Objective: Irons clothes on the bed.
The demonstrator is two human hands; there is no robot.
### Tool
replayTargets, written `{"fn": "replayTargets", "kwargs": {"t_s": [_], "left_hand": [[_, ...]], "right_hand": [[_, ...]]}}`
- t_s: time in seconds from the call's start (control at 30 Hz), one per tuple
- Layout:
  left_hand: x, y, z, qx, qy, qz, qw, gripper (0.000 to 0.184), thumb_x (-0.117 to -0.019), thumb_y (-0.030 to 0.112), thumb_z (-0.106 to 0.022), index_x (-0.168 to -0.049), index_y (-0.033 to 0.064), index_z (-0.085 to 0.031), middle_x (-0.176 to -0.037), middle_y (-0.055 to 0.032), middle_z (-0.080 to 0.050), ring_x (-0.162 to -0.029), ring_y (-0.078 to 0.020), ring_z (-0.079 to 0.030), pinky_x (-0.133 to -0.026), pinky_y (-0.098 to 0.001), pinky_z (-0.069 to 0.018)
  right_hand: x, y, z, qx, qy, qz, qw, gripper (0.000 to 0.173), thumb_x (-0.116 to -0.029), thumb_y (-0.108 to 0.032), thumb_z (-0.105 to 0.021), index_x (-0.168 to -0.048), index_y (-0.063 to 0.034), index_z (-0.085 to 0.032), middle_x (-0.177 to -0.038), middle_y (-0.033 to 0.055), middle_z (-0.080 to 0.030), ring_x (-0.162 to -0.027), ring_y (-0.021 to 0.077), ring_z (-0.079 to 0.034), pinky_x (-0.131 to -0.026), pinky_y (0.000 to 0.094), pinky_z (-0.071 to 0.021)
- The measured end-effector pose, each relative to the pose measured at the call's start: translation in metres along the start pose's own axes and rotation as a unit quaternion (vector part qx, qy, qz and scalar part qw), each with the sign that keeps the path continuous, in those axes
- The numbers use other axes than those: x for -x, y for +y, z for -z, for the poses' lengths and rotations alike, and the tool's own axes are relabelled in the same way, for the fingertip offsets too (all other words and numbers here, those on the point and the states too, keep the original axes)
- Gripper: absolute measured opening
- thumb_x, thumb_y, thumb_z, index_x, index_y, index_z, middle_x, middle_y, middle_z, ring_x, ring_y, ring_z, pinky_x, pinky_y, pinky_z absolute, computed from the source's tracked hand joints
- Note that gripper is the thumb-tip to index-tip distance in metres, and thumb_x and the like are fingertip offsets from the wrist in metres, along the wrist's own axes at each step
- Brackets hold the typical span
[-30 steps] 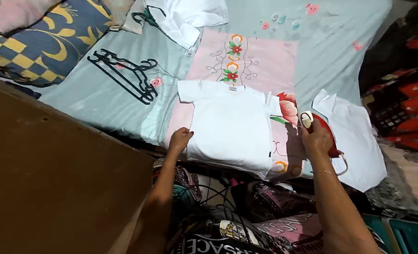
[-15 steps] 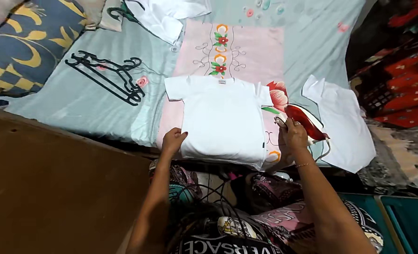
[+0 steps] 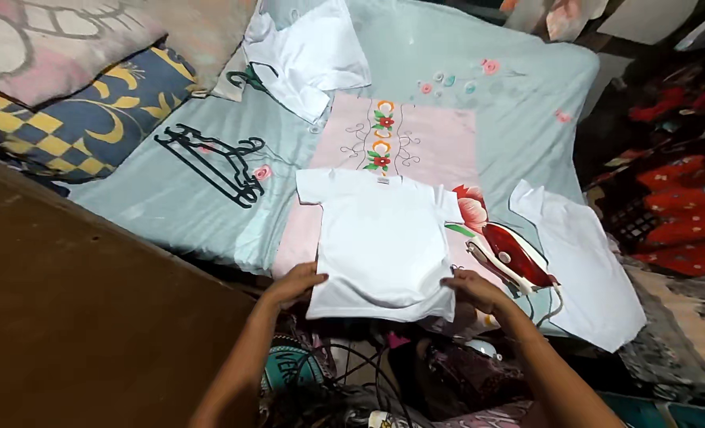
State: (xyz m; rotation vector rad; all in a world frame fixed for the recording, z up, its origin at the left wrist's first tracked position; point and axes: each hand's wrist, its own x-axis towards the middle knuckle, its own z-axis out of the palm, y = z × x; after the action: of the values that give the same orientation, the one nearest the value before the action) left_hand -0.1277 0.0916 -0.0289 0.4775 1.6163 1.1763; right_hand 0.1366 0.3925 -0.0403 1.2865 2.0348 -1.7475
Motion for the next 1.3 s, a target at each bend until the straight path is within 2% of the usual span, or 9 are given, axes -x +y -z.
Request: {"fn": "replayTargets", "kwargs": {"t_s": [0.1, 0.2, 0.37, 0.5, 0.67, 0.83, 0.97, 1.17, 1.3], "left_hand": [[-0.039, 0.050, 0.007, 0.073, 0.064, -0.021, 0.995, 0.029, -0.1102, 0.012, -0.042, -0.134, -0.0017, -0.052, -0.106, -0.0080, -0.066, -0.089, -0.0098, -0.065, -0.084, -0.0315, -0.0561], [-0.108, 0.116, 0.023, 0.106, 0.120, -0.087, 0.983, 0.037, -0.1100, 0.021, -0.045, -0.141, 0.0013, -0.049, -0.115, -0.0138, -0.066, -0.095, -0.0181, -0.066, -0.085, -0.0401, -0.0567], [-0.146, 0.281, 0.031, 0.104, 0.187, -0.256, 0.943, 0.043, -0.1093, 0.017, -0.047, -0.148, -0.0012, -0.042, -0.135, -0.0214, -0.058, -0.115, -0.0265, -0.063, -0.097, -0.0452, -0.0550], [-0.129, 0.350, 0.030, 0.033, 0.216, -0.359, 0.907, 0.033, -0.1085, 0.011, -0.045, -0.138, -0.0016, -0.053, -0.127, -0.0206, -0.062, -0.110, -0.0253, -0.066, -0.094, -0.0442, -0.0562], [-0.116, 0.304, 0.029, 0.006, 0.173, -0.361, 0.916, 0.031, -0.1092, 0.010, -0.042, -0.136, -0.0007, -0.054, -0.120, -0.0173, -0.064, -0.099, -0.0207, -0.068, -0.087, -0.0418, -0.0580], [-0.146, 0.189, 0.029, -0.005, 0.165, -0.228, 0.960, 0.037, -0.1092, 0.011, -0.045, -0.144, -0.0010, -0.049, -0.130, -0.0237, -0.061, -0.110, -0.0291, -0.066, -0.095, -0.0500, -0.0550], [-0.159, 0.099, 0.025, -0.022, 0.170, -0.094, 0.981, 0.042, -0.1049, 0.009, -0.055, -0.145, -0.0033, -0.049, -0.134, -0.0296, -0.059, -0.116, -0.0380, -0.063, -0.099, -0.0554, -0.0511], [-0.135, 0.045, 0.019, -0.019, 0.139, 0.006, 0.990, 0.049, -0.0987, -0.001, -0.062, -0.145, 0.0016, -0.045, -0.123, -0.0225, -0.060, -0.088, -0.0230, -0.065, -0.077, -0.0359, -0.0568], [-0.123, 0.043, 0.025, -0.030, 0.120, -0.012, 0.992, 0.050, -0.0971, -0.003, -0.062, -0.144, 0.0046, -0.044, -0.104, -0.0157, -0.062, -0.065, -0.0143, -0.060, -0.059, -0.0292, -0.0540]], "right_hand": [[-0.014, -0.043, 0.016, -0.194, 0.091, 0.011, 0.977, 0.024, -0.1105, -0.021, -0.041, -0.125, -0.0047, -0.051, -0.087, 0.0028, -0.062, -0.072, 0.0106, -0.062, -0.067, 0.0316, -0.0561], [-0.045, -0.108, 0.045, -0.284, 0.216, 0.064, 0.932, 0.023, -0.1082, -0.021, -0.049, -0.122, -0.0041, -0.054, -0.088, 0.0049, -0.060, -0.073, 0.0131, -0.061, -0.066, 0.0342, -0.0552], [-0.050, -0.227, 0.107, -0.309, 0.267, 0.250, 0.878, 0.029, -0.1045, -0.015, -0.052, -0.133, -0.0069, -0.052, -0.102, 0.0046, -0.062, -0.085, 0.0120, -0.062, -0.076, 0.0350, -0.0568], [-0.021, -0.270, 0.128, -0.255, 0.288, 0.368, 0.847, 0.035, -0.1047, -0.006, -0.047, -0.139, -0.0083, -0.050, -0.112, 0.0038, -0.062, -0.094, 0.0107, -0.065, -0.084, 0.0331, -0.0577], [-0.012, -0.219, 0.111, -0.216, 0.287, 0.346, 0.867, 0.037, -0.1056, -0.007, -0.045, -0.142, -0.0087, -0.050, -0.112, 0.0031, -0.062, -0.089, 0.0081, -0.065, -0.079, 0.0304, -0.0578], [-0.046, -0.133, 0.069, -0.239, 0.274, 0.198, 0.910, 0.042, -0.1041, -0.003, -0.051, -0.146, -0.0056, -0.046, -0.115, 0.0139, -0.062, -0.088, 0.0166, -0.063, -0.075, 0.0356, -0.0562], [-0.074, -0.058, 0.034, -0.164, 0.251, 0.099, 0.949, 0.051, -0.0975, -0.001, -0.059, -0.146, 0.0005, -0.046, -0.129, 0.0234, -0.059, -0.102, 0.0269, -0.063, -0.085, 0.0436, -0.0559], [-0.075, -0.013, 0.001, -0.082, 0.221, 0.037, 0.971, 0.059, -0.0928, 0.005, -0.063, -0.148, 0.0013, -0.045, -0.137, 0.0257, -0.055, -0.104, 0.0272, -0.062, -0.087, 0.0418, -0.0526], [-0.063, -0.007, 0.014, -0.042, 0.210, 0.054, 0.975, 0.058, -0.0910, 0.005, -0.066, -0.146, -0.0005, -0.048, -0.111, 0.0203, -0.064, -0.080, 0.0184, -0.059, -0.073, 0.0359, -0.0516]]}}
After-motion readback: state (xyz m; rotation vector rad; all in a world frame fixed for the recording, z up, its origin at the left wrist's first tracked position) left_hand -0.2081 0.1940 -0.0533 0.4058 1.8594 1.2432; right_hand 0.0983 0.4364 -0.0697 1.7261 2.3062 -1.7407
